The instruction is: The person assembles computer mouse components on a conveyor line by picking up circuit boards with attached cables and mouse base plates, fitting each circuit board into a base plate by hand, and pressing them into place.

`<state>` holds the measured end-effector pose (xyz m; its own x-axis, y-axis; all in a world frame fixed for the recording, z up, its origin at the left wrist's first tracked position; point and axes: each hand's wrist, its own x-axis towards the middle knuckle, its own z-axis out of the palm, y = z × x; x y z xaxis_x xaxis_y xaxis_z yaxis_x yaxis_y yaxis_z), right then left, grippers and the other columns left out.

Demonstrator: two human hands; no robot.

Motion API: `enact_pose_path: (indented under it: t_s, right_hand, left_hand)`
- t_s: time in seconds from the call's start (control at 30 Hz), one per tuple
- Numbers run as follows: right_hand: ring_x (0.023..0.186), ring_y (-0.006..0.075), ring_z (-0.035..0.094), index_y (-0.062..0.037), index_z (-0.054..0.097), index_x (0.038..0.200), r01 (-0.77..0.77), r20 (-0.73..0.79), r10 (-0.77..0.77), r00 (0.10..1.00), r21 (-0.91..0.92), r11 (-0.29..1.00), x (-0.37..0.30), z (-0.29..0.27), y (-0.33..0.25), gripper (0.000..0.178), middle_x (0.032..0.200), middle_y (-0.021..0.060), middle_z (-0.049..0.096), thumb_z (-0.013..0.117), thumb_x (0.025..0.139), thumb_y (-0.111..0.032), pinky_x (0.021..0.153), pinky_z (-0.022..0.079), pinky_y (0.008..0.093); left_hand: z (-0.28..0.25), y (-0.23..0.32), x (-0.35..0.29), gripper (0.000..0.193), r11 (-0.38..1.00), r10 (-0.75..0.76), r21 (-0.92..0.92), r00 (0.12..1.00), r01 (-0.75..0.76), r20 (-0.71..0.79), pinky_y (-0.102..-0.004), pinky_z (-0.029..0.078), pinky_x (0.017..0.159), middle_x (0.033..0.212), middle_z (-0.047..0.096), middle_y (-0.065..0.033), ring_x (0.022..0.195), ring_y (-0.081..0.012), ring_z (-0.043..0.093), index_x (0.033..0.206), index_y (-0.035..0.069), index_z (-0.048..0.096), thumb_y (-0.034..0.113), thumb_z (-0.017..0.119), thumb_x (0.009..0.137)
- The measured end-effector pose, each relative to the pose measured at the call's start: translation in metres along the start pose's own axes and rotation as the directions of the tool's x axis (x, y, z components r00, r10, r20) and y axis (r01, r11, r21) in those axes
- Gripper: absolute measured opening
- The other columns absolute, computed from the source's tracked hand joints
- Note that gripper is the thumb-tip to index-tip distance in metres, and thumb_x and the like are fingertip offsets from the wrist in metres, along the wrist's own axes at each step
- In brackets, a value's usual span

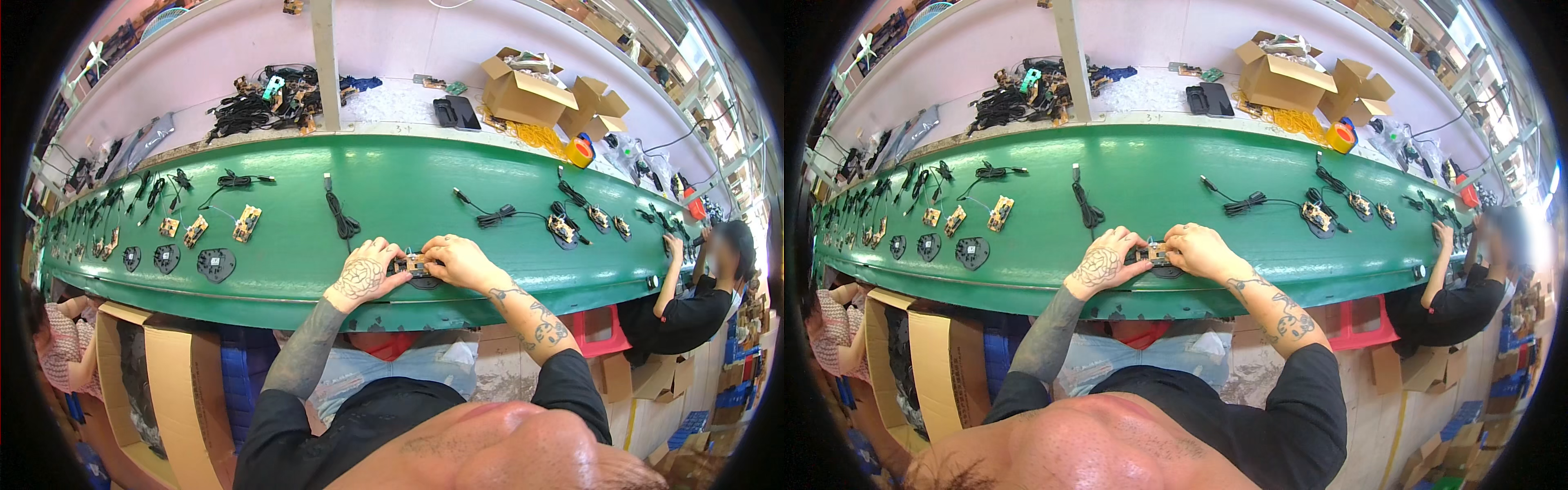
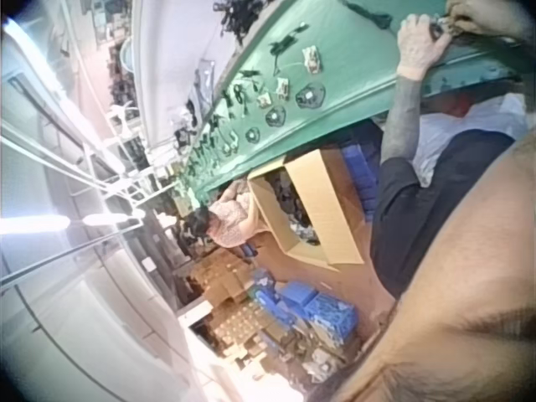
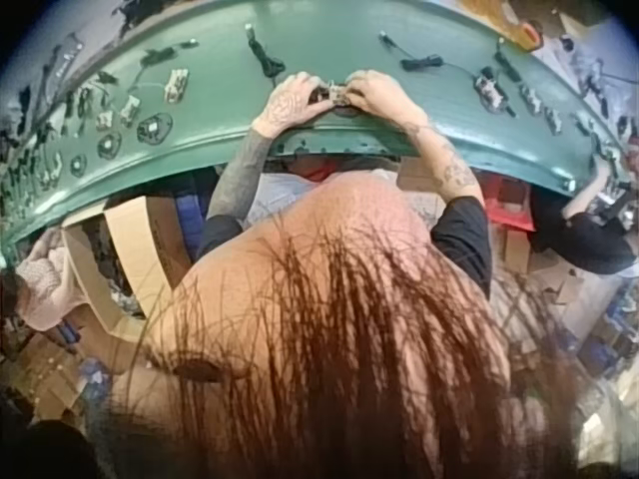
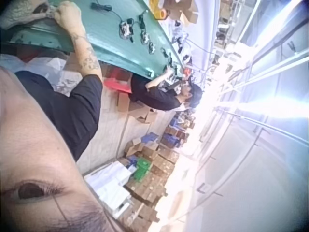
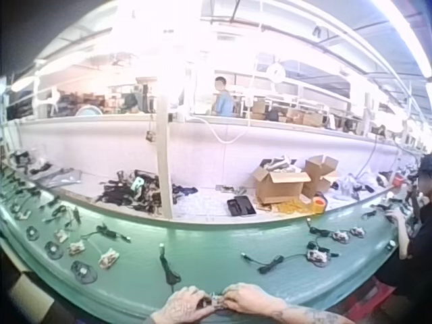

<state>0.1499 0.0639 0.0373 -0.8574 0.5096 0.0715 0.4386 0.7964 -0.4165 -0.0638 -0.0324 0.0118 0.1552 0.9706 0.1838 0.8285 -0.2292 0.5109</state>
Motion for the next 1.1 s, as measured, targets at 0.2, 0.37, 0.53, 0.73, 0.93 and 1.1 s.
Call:
enact_pose_path:
  t_s: [0.2, 0.37, 0.53, 0.73, 0.93, 1.1]
  right_hand:
    - [0.100, 0.0279, 0.064, -0.0081, 0.073, 0.092, -0.046, 0.042, 0.046, 0.998, 0.000, 0.999, 0.004, -0.007, 0.001, 0.018, 0.111, 0.0046, 0.068, 0.067, 0.083, -0.023, 0.089, 0.051, 0.0401]
    - [0.103, 0.0277, 0.062, -0.0106, 0.073, 0.098, -0.026, 0.014, 0.025, 1.000, 0.102, 0.994, -0.004, -0.004, 0.005, 0.022, 0.111, 0.0050, 0.067, 0.068, 0.084, -0.026, 0.091, 0.050, 0.0395]
    - [0.120, 0.0298, 0.054, -0.0105, 0.069, 0.112, -0.170, 0.022, 0.169, 0.985, 0.172, 0.970, -0.022, 0.005, -0.020, 0.033, 0.124, 0.0098, 0.061, 0.073, 0.084, -0.026, 0.101, 0.044, 0.0394]
    - [0.113, 0.0337, 0.057, -0.0083, 0.070, 0.107, -0.021, -0.114, 0.045, 0.992, 0.203, 0.979, -0.018, 0.010, 0.001, 0.035, 0.114, 0.0141, 0.065, 0.078, 0.077, -0.022, 0.101, 0.043, 0.0429]
    - [0.120, 0.0286, 0.053, -0.0148, 0.071, 0.114, -0.118, -0.141, 0.158, 0.977, 0.256, 0.959, -0.035, 0.000, 0.018, 0.036, 0.126, 0.0071, 0.061, 0.077, 0.082, -0.031, 0.102, 0.043, 0.0395]
    - [0.121, 0.0278, 0.052, -0.0162, 0.071, 0.114, -0.098, -0.198, 0.149, 0.969, 0.246, 0.964, -0.049, 0.009, 0.028, 0.035, 0.127, 0.0052, 0.060, 0.077, 0.082, -0.031, 0.102, 0.043, 0.0385]
  left_hand:
    - [-0.001, -0.001, 0.003, 0.037, 1.000, 0.009, 0.015, 1.000, -0.009, -0.002, -0.0402, 0.048, 0.086, 0.101, 0.057, -0.0090, 0.097, -0.0287, 0.058, 0.105, 0.013, 0.066, 0.042, 0.073, 0.082]
    - [0.005, -0.002, -0.004, 0.039, 0.999, 0.037, 0.029, 0.999, -0.037, -0.027, -0.0415, 0.048, 0.083, 0.100, 0.056, -0.0080, 0.098, -0.0276, 0.058, 0.105, 0.014, 0.064, 0.044, 0.073, 0.081]
    - [0.008, 0.003, -0.017, 0.043, 0.995, 0.099, 0.035, 0.989, -0.096, -0.113, -0.0410, 0.048, 0.083, 0.102, 0.056, -0.0090, 0.097, -0.0280, 0.057, 0.113, 0.013, 0.062, 0.040, 0.072, 0.083]
    - [-0.009, -0.011, -0.025, 0.040, 0.976, 0.196, 0.123, 0.968, -0.178, -0.156, -0.0424, 0.044, 0.082, 0.107, 0.055, -0.0102, 0.100, -0.0300, 0.054, 0.111, 0.011, 0.059, 0.028, 0.074, 0.078]
    - [-0.001, -0.005, -0.013, 0.013, 0.985, 0.145, 0.119, 0.972, -0.124, -0.187, -0.0394, 0.043, 0.084, 0.098, 0.059, -0.0041, 0.097, -0.0259, 0.057, 0.094, 0.012, 0.065, 0.019, 0.070, 0.084]
    - [0.013, 0.009, -0.004, 0.010, 0.967, 0.228, 0.163, 0.952, -0.197, -0.203, -0.0375, 0.042, 0.086, 0.089, 0.061, -0.0024, 0.091, -0.0232, 0.059, 0.093, 0.012, 0.064, 0.016, 0.069, 0.085]
